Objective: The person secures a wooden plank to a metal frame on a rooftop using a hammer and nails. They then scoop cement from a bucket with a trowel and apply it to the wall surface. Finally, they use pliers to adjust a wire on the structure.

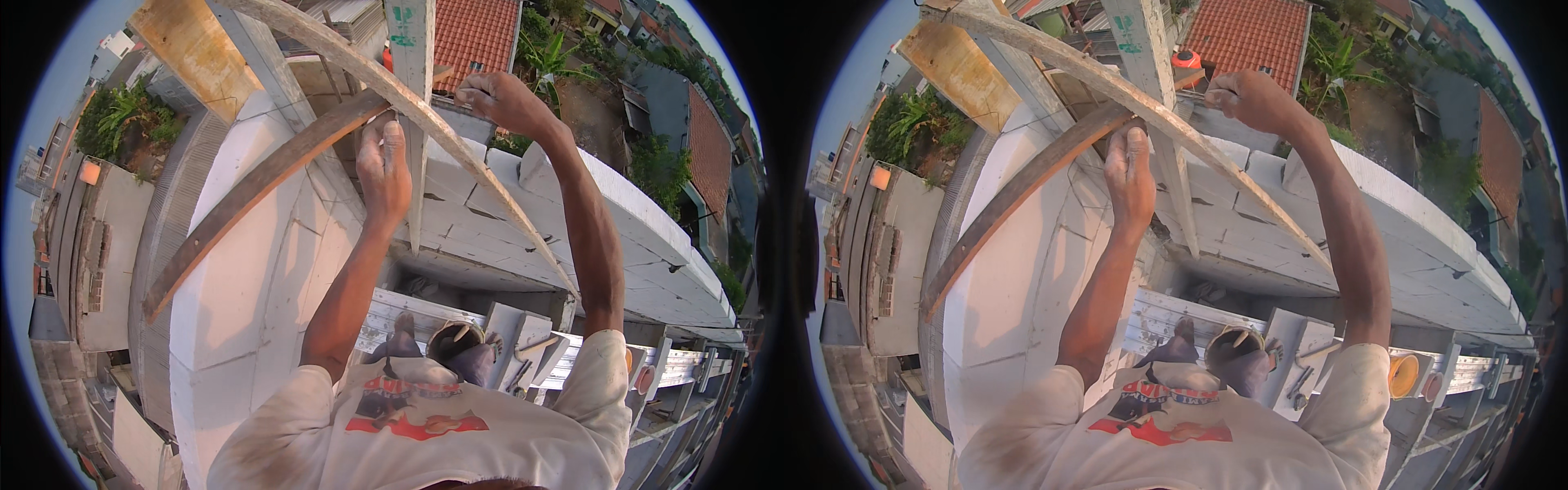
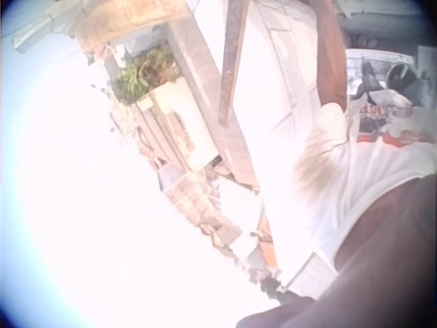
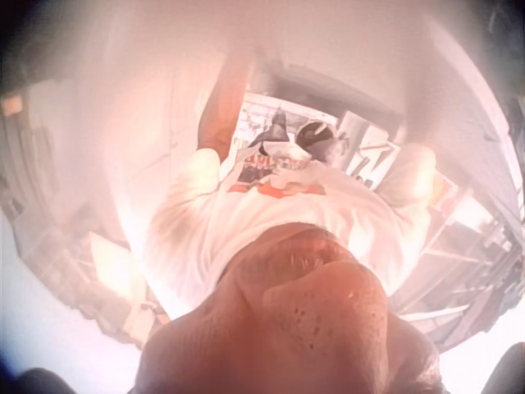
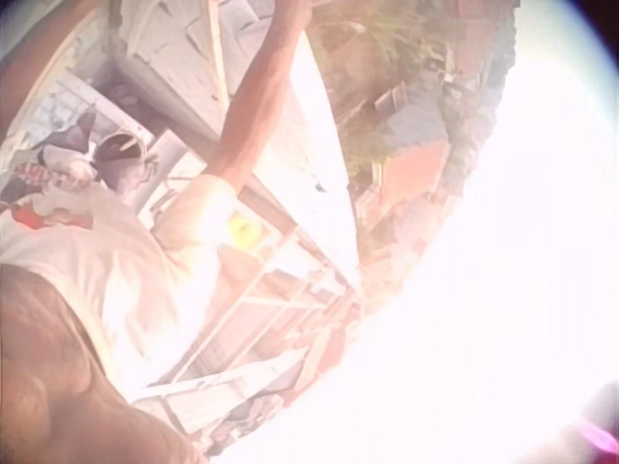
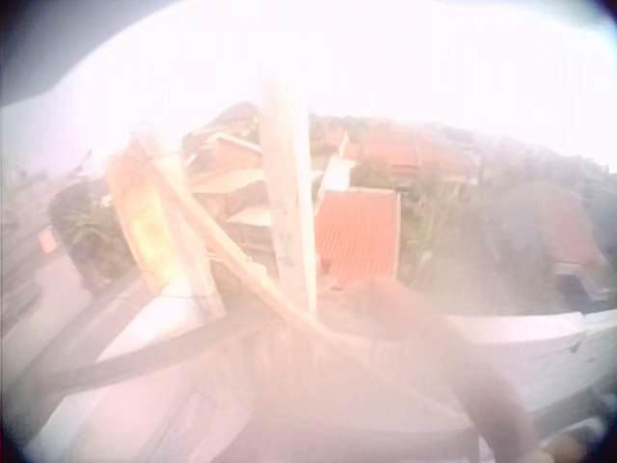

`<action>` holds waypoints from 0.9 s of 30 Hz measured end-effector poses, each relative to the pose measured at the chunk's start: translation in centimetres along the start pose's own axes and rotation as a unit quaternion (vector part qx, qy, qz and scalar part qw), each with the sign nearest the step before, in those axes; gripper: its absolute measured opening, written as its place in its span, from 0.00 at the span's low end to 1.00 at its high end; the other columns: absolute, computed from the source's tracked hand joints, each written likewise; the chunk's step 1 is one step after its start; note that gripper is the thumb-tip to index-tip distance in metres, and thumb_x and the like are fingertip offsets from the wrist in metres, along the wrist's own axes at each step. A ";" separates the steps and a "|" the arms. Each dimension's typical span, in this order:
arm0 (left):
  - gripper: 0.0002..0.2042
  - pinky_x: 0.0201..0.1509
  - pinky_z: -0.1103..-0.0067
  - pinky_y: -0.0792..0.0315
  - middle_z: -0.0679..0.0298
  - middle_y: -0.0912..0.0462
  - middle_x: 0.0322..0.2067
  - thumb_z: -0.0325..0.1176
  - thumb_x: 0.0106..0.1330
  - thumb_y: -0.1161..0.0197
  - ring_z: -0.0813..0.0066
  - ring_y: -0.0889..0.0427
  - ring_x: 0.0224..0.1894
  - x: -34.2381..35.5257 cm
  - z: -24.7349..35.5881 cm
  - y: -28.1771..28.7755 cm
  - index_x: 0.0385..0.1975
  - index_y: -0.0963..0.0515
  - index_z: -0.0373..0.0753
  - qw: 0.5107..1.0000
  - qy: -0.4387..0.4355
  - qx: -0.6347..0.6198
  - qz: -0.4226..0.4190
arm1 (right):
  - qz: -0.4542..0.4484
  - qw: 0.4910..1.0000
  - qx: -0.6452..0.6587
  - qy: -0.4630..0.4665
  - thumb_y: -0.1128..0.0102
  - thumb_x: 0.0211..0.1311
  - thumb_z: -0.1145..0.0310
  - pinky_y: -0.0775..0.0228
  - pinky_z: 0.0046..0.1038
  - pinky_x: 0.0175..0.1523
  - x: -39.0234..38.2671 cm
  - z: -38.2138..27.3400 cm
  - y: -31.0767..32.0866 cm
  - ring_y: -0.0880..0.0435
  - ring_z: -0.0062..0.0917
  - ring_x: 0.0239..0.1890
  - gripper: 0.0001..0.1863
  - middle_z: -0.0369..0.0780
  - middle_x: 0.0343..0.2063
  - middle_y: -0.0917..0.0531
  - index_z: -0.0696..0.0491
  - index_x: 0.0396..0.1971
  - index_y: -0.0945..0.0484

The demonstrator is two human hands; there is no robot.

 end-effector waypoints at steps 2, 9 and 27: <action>0.28 0.69 0.69 0.35 0.53 0.25 0.61 0.48 0.84 0.52 0.66 0.27 0.62 0.4 -0.1 -0.5 0.71 0.33 0.30 0.994 0.070 -0.083 0.009 | 0.018 0.998 0.056 -0.038 0.47 0.82 0.59 0.29 0.30 0.37 0.1 -1.2 1.1 0.23 0.19 0.30 0.17 0.36 0.25 0.20 0.54 0.42 0.14; 0.28 0.73 0.71 0.38 0.58 0.27 0.64 0.45 0.82 0.44 0.70 0.29 0.66 2.8 -3.9 -1.6 0.73 0.36 0.32 0.956 0.082 -0.279 -0.042 | -0.073 0.990 -0.015 0.121 0.40 0.77 0.65 0.27 0.35 0.39 -0.8 -3.2 2.3 0.17 0.25 0.33 0.11 0.38 0.27 0.17 0.57 0.39 0.16; 0.30 0.70 0.72 0.36 0.60 0.24 0.61 0.50 0.81 0.42 0.71 0.27 0.64 2.3 -3.1 -1.3 0.72 0.36 0.33 0.965 0.102 -0.238 -0.031 | 0.057 0.988 0.115 0.091 0.41 0.76 0.58 0.31 0.29 0.29 -0.1 -5.7 2.0 0.24 0.22 0.20 0.17 0.36 0.23 0.18 0.58 0.40 0.14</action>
Point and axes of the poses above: each hand's wrist, its own x-axis towards the middle knuckle, its own y-axis out of the back of the hand, z = x × y, the point moved 3 cm from there along x, towards the middle knuckle
